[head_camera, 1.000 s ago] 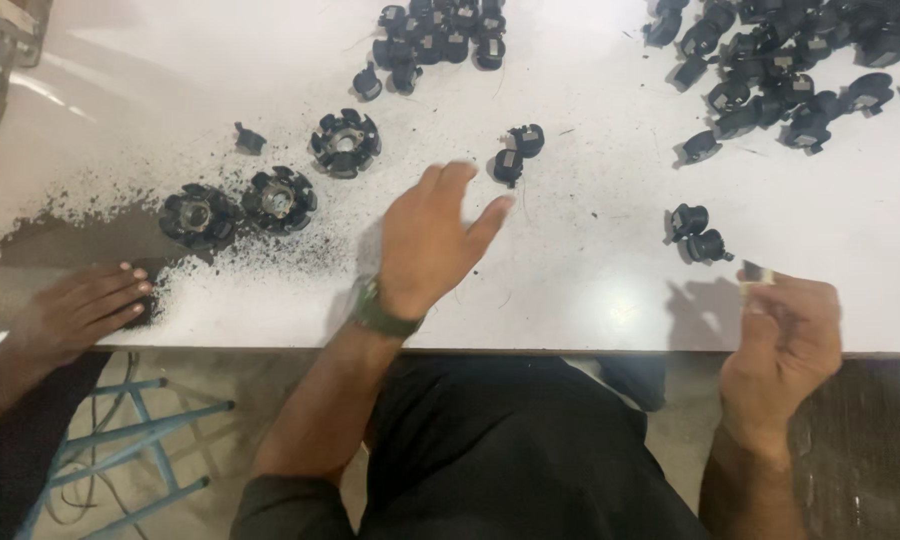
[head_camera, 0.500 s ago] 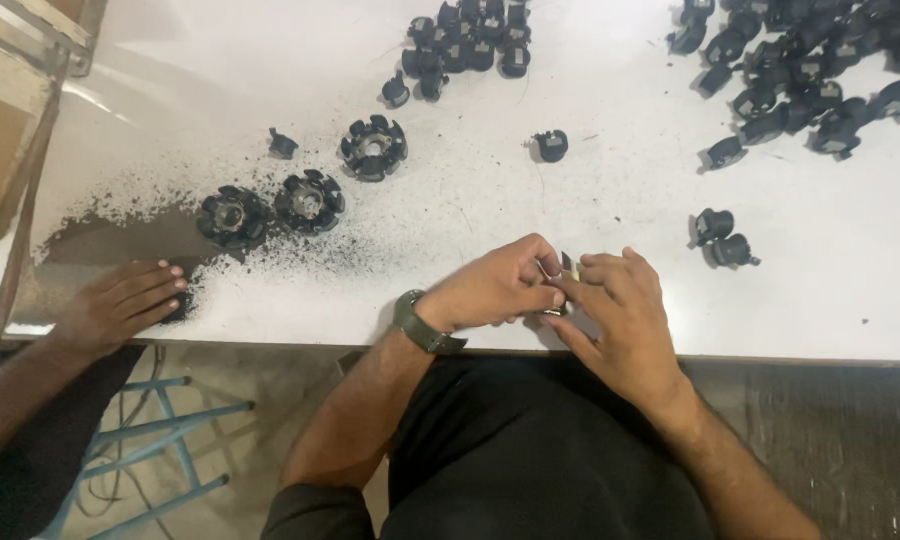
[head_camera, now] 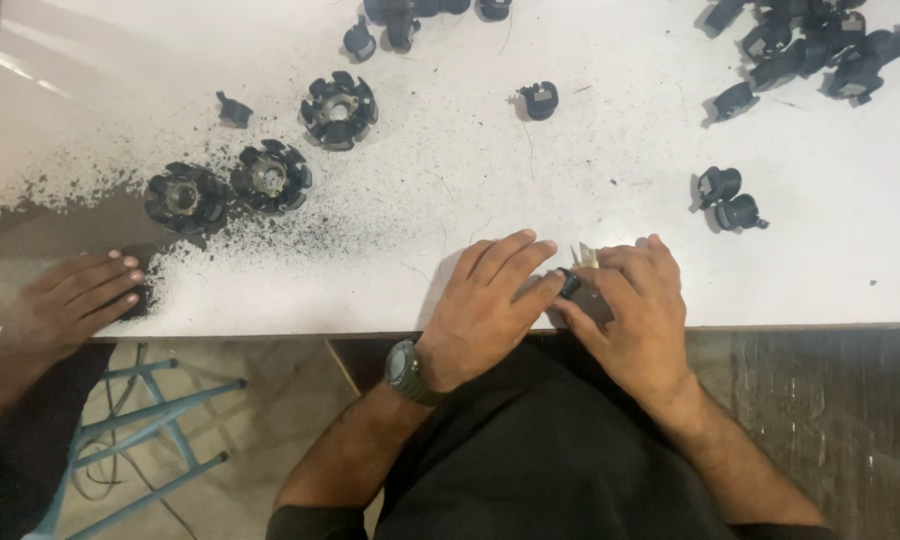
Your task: The person sits at a white workbench and assembles small black plastic components, fitting a small insert into each housing piece by hand with the help of a small handheld tool. They pick parts one at a time from the table, press them together, and set the finished assemblies aside in a row.
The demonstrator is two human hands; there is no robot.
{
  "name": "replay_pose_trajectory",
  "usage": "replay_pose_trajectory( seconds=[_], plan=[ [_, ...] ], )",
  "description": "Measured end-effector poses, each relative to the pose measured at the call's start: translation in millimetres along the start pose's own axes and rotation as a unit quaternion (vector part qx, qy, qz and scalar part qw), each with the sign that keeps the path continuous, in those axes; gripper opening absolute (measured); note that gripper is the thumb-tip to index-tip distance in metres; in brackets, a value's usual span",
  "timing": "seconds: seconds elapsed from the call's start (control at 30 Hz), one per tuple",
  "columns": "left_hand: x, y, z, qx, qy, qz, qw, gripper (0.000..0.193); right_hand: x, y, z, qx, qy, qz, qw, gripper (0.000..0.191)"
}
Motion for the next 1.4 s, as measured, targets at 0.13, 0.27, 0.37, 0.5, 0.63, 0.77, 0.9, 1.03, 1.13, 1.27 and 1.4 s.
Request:
replay_pose_trajectory(
  seconds=[0.13,0.27,0.37,0.5,0.63,0.77,0.9,1.03,1.13,1.27,1.4],
  plan=[
    [-5,9,-11,0.018,-0.006,0.012,1.000,0.023,1,3,-2,0.006,0.019,-0.005,1.000,0.044],
    [-2,18,-22,0.043,-0.067,0.011,0.997,0.020,9,3,-10,0.025,0.002,0.009,1.000,0.048],
    [-1,25,-24,0.079,-0.097,0.001,0.992,0.021,13,3,-20,0.072,-0.021,0.057,0.996,0.032],
    [-1,28,-27,0.093,-0.107,-0.010,0.990,0.018,9,11,-33,0.079,-0.025,0.158,0.984,0.029],
    [-1,28,-29,0.088,-0.125,-0.015,0.988,0.017,1,20,-36,0.074,-0.030,0.141,0.987,0.030],
    [-1,29,-30,0.099,-0.128,-0.022,0.987,0.015,-1,21,-34,0.059,-0.035,0.112,0.991,0.030],
    [0,31,-31,0.111,-0.123,-0.044,0.985,0.016,-2,19,-33,0.070,-0.034,0.124,0.989,0.029],
    [-1,31,-31,0.115,-0.130,-0.053,0.983,0.019,-4,21,-31,0.068,-0.045,0.114,0.990,0.031],
    [-2,31,-31,0.111,-0.125,-0.057,0.984,0.019,-4,22,-30,0.066,-0.043,0.100,0.992,0.033],
    [-1,31,-31,0.114,-0.106,-0.058,0.986,0.020,-7,20,-30,0.075,-0.029,0.103,0.991,0.032],
    [0,31,-31,0.115,-0.077,-0.028,0.990,0.017,-8,19,-28,0.066,-0.022,0.110,0.991,0.032]
  ],
)
Point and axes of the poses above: each hand's wrist, its own z-axis towards the middle knuckle, its own y-axis out of the palm, x = y × z, the point moved 2 cm from there along z, towards the middle knuckle, and after that the axes turned 10 degrees about -z, right-handed, at the moved point
